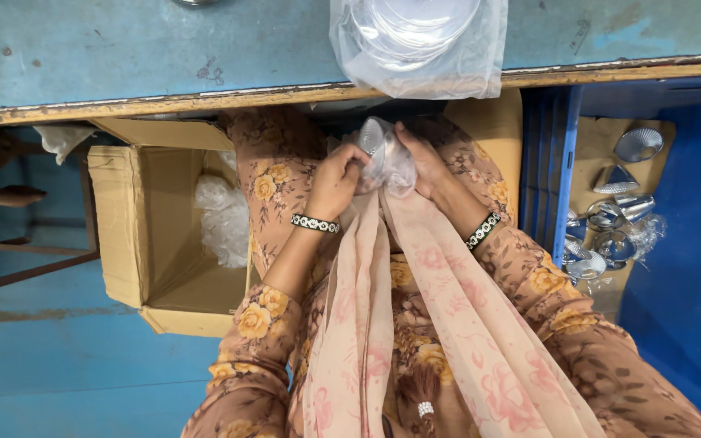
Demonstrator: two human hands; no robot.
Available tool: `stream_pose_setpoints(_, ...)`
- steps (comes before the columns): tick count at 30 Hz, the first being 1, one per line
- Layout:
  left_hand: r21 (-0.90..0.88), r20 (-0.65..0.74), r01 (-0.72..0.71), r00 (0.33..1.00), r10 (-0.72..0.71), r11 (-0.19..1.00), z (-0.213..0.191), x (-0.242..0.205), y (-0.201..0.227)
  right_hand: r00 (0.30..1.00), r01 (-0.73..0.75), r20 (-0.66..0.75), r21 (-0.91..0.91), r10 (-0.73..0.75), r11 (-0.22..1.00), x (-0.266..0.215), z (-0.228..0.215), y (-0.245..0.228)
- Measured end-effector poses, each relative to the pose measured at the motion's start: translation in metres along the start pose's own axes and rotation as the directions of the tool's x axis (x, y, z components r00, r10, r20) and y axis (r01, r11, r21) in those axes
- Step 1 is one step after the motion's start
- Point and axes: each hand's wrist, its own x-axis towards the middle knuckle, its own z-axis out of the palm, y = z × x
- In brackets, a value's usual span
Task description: The person sits on the floor and wraps individual silver-colored metal kitchenware items in clear plastic bags. They pick up each item, place it into a bag, and set the wrapped item on the table. The process is repeated for multiple items.
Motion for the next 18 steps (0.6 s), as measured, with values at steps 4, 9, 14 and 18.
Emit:
stream_pose_setpoints(4,-0.022,0.002,-0.016,1.0,0.016,1.0,0.0,0.006,-0.028,0.999,0.018,-0.039,-0.048,-0.02,0.999,0.0,-0.004,0.002)
stream_pose_setpoints(9,-0.15,-0.01,-0.015,1.0,0.013,0.989,0.004,0.008,-0.055,0.992,0.091,-0.069,-0.138,-0.101,0.986,0.004,-0.005,0.004)
stream_pose_setpoints(14,-0.372,-0.003,-0.036,0.999,0.038,0.927,0.02,0.011,-0.068,0.966,0.153,-0.192,-0.116,-0.173,0.981,0.003,-0.007,0.003)
stream_pose_setpoints(18,-0.464,-0.04,-0.071,0.997,0.06,0.883,0.022,0.01,-0.069,0.958,0.164,-0.218,-0.113,-0.186,0.98,0.002,-0.006,0.0)
